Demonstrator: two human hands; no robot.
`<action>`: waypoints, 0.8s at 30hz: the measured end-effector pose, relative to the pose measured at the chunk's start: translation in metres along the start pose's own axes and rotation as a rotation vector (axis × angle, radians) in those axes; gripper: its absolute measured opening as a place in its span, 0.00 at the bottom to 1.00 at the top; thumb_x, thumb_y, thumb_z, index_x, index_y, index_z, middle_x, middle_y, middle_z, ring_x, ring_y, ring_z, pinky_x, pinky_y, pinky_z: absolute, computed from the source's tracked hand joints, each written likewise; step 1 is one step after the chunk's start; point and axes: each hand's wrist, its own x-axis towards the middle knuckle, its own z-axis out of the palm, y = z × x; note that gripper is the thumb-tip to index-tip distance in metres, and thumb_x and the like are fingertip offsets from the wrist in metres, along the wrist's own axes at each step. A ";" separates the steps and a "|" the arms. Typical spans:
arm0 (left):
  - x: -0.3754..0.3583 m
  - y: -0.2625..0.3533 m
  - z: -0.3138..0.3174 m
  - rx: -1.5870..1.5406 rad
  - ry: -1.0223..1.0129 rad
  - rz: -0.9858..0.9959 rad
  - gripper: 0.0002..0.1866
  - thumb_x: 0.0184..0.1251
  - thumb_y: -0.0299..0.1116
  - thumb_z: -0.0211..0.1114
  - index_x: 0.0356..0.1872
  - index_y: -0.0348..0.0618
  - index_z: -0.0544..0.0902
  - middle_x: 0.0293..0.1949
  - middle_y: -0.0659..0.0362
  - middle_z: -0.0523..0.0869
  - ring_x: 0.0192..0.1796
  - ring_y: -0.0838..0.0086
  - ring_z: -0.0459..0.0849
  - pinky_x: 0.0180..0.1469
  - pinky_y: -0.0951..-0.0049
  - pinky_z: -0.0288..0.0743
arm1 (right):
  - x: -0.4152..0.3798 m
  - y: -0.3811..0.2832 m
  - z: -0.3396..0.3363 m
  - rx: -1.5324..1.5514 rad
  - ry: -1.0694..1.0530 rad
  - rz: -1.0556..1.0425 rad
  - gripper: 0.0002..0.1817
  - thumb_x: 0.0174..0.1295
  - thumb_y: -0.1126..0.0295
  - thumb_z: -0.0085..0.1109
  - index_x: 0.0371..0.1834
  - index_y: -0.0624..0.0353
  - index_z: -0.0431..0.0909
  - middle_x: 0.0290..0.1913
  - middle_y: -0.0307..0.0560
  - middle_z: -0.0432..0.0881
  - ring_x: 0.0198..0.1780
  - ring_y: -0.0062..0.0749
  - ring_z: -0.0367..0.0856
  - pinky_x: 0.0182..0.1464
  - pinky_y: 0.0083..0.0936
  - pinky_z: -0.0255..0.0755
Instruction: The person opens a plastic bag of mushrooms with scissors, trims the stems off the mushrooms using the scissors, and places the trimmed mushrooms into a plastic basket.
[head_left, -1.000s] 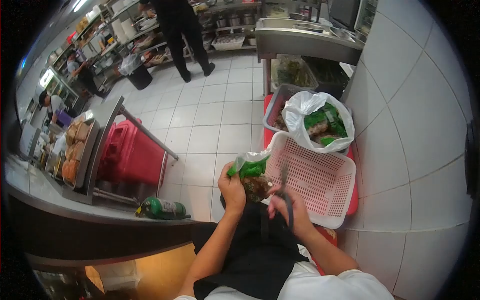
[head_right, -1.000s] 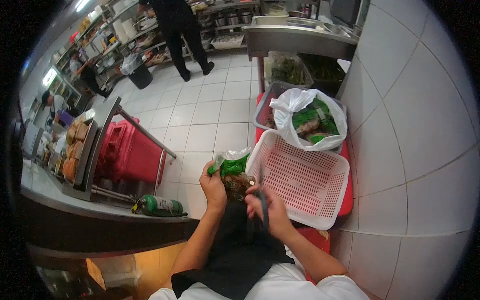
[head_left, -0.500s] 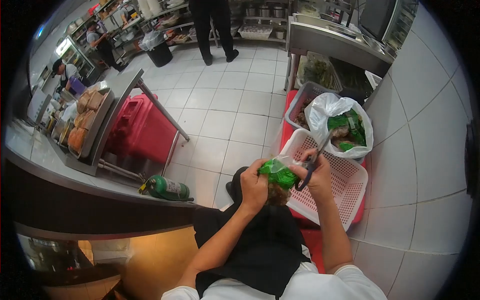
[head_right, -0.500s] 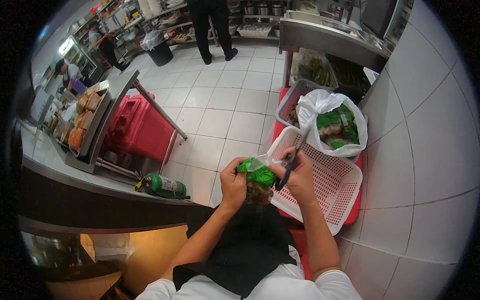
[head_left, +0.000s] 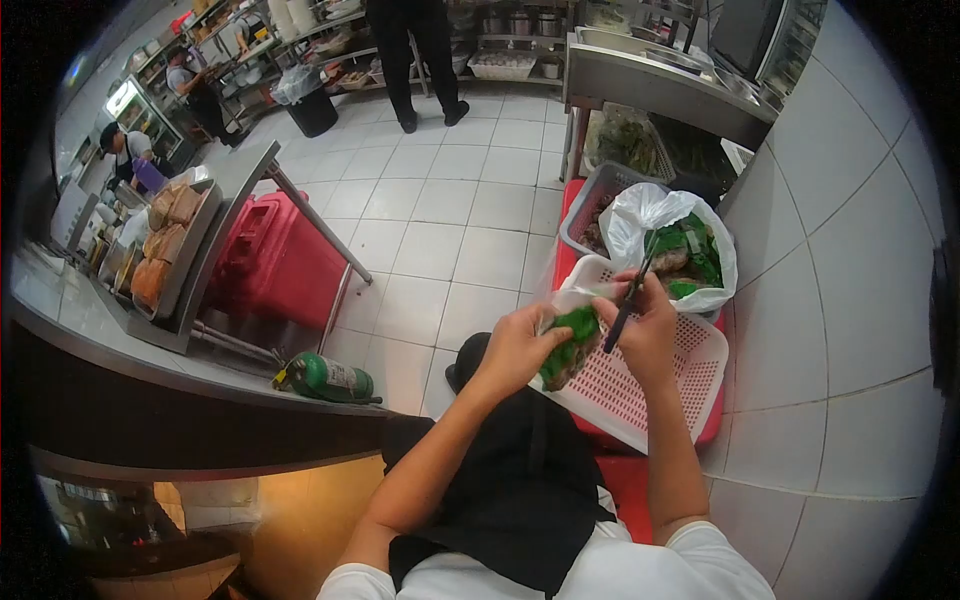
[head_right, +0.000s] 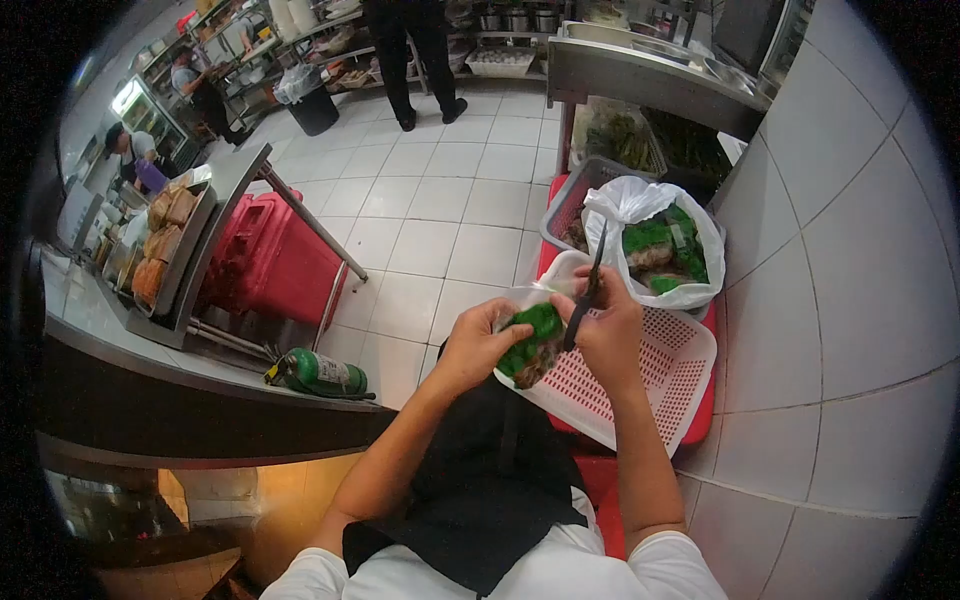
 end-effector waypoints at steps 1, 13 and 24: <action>0.005 -0.012 0.008 -0.135 0.060 -0.027 0.08 0.72 0.27 0.73 0.46 0.35 0.85 0.38 0.61 0.90 0.40 0.80 0.86 0.42 0.75 0.80 | -0.002 -0.001 -0.002 -0.048 0.037 -0.019 0.21 0.58 0.73 0.80 0.52 0.62 0.82 0.35 0.37 0.83 0.37 0.19 0.81 0.41 0.19 0.75; 0.016 -0.018 0.025 -0.531 0.207 -0.126 0.42 0.72 0.20 0.68 0.83 0.45 0.58 0.50 0.50 0.88 0.44 0.69 0.91 0.40 0.69 0.88 | -0.066 0.043 0.005 -0.319 -0.002 -0.372 0.23 0.48 0.82 0.77 0.50 0.59 0.82 0.42 0.45 0.91 0.38 0.31 0.90 0.42 0.27 0.81; 0.004 0.048 -0.017 0.708 0.306 0.649 0.39 0.60 0.43 0.80 0.73 0.48 0.77 0.51 0.49 0.88 0.54 0.54 0.88 0.60 0.53 0.80 | -0.018 0.052 -0.011 0.348 -0.154 0.262 0.15 0.57 0.83 0.73 0.43 0.57 0.79 0.36 0.33 0.83 0.39 0.15 0.81 0.44 0.15 0.76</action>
